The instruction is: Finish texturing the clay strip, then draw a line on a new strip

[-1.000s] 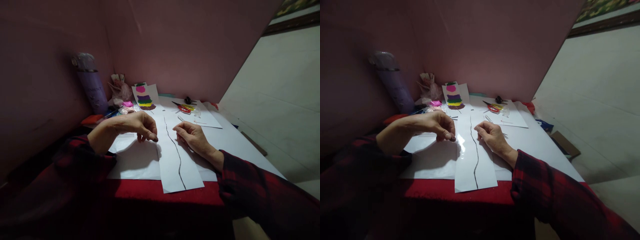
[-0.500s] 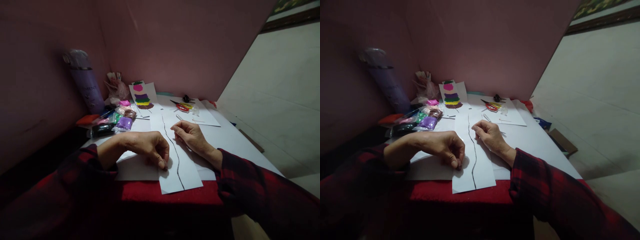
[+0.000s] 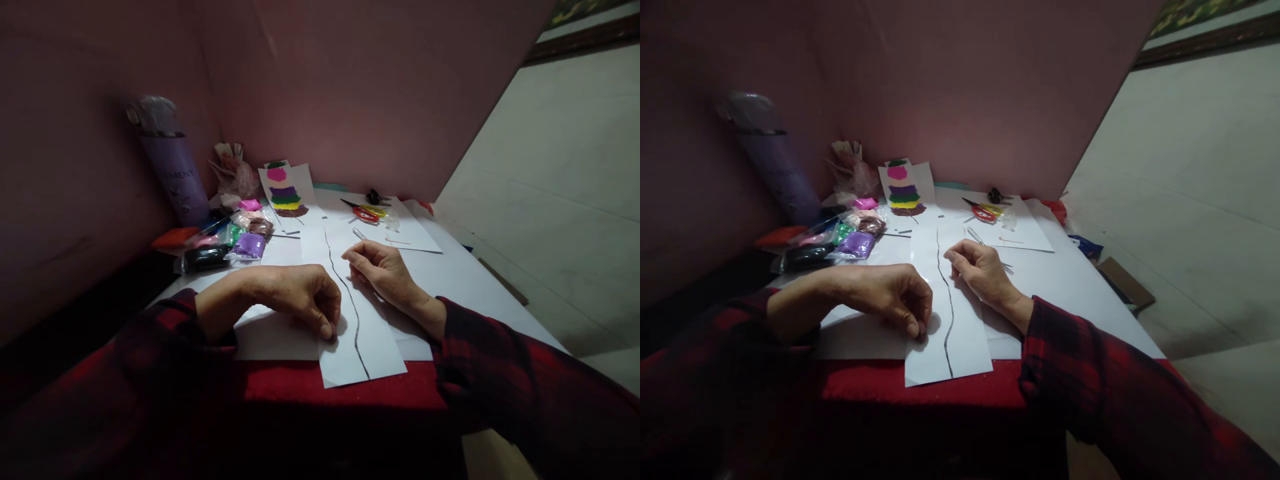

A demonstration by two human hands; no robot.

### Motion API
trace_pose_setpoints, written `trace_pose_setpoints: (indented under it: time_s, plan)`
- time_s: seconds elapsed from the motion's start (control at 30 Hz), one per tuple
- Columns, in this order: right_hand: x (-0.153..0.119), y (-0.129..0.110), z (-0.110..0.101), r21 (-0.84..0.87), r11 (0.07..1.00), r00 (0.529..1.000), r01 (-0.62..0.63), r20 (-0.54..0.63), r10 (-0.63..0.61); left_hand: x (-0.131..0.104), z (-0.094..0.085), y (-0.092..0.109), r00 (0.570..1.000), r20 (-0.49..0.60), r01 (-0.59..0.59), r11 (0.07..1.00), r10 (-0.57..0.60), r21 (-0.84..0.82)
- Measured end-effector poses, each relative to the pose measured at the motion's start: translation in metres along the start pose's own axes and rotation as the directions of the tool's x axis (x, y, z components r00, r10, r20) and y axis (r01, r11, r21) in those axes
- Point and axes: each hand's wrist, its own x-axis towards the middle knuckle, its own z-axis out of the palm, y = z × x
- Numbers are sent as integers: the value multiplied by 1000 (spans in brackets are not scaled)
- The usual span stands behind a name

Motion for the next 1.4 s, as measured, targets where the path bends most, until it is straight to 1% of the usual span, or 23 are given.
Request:
trace_pose_setpoints:
  time_s: [0.2,0.37,0.43,0.47,0.53,0.6,0.63,0.7,0.73,0.77,0.8,0.83,0.87,0.93,1.0,1.1,1.17,1.23,1.27,1.33,1.37,1.4]
  plan:
    - [0,-1,0,-16,1000,1000,-3,-5,3,-5,-4,7,999,-30,-38,999,38,-9]
    - [-1,-1,0,-31,1000,1000,-2,-2,2,-8,-8,7,996,-27,-90,993,89,-81]
    - [0,-1,-1,-33,999,1000,-1,6,1,-8,-9,6,993,-57,-108,989,103,-104]
    - [0,0,-1,-31,1000,1000,-1,9,2,-7,-10,5,988,-103,-124,986,113,-114]
    - [1,1,-1,-20,1000,1000,-5,14,5,-6,-13,3,961,-249,-154,980,119,-124]
    - [1,1,-1,-8,1000,1000,-8,16,8,-5,-16,2,908,-408,-156,980,95,-120]
    - [1,0,-2,-10,1000,1000,-2,16,2,-4,-17,1,880,-469,-143,983,73,-117]
    - [-2,-6,-2,-47,998,998,44,40,-42,-3,-20,0,830,-557,-118,986,31,-122]
    - [-4,-10,-2,-75,994,994,85,72,-79,-3,-21,-1,807,-590,-116,985,18,-129]
    - [-6,-15,-3,-113,984,982,141,139,-125,-2,-22,-2,789,-614,-124,982,11,-141]
    - [-9,-20,-3,-121,973,959,195,232,-163,-2,-22,-2,777,-630,-139,978,10,-157]
    - [-11,-25,-3,-99,968,924,229,336,-184,-1,-22,-3,772,-635,-159,971,10,-177]
    - [-13,-30,-3,-62,962,881,266,421,-217,-1,-22,-4,776,-631,-179,963,13,-200]
    - [-16,-36,-3,-14,958,802,286,550,-231,1,-21,-6,799,-601,-208,945,17,-251]
    - [-17,-39,-2,-16,960,747,280,632,-207,4,-20,-9,829,-559,-219,931,19,-292]
    - [-18,-42,-1,-78,949,693,305,702,-165,8,-21,-16,864,-503,-200,922,6,-331]
    - [-18,-46,-1,-118,937,668,330,730,-144,11,-21,-20,877,-480,-185,918,-6,-351]
    - [-18,-49,-2,-133,937,652,322,749,-118,12,-22,-24,883,-468,-184,912,-10,-367]
    - [-17,-50,-3,-123,946,643,301,758,-106,13,-22,-25,886,-463,-186,909,-8,-372]
    - [-15,-49,-5,-70,973,631,218,771,-86,12,-23,-25,887,-461,-199,902,0,-383]
    - [-13,-48,-6,-37,987,634,159,770,-74,12,-23,-24,878,-480,-212,898,2,-386]
    - [-12,-45,-7,-5,996,646,93,761,-56,11,-23,-23,856,-517,-232,893,-1,-385]
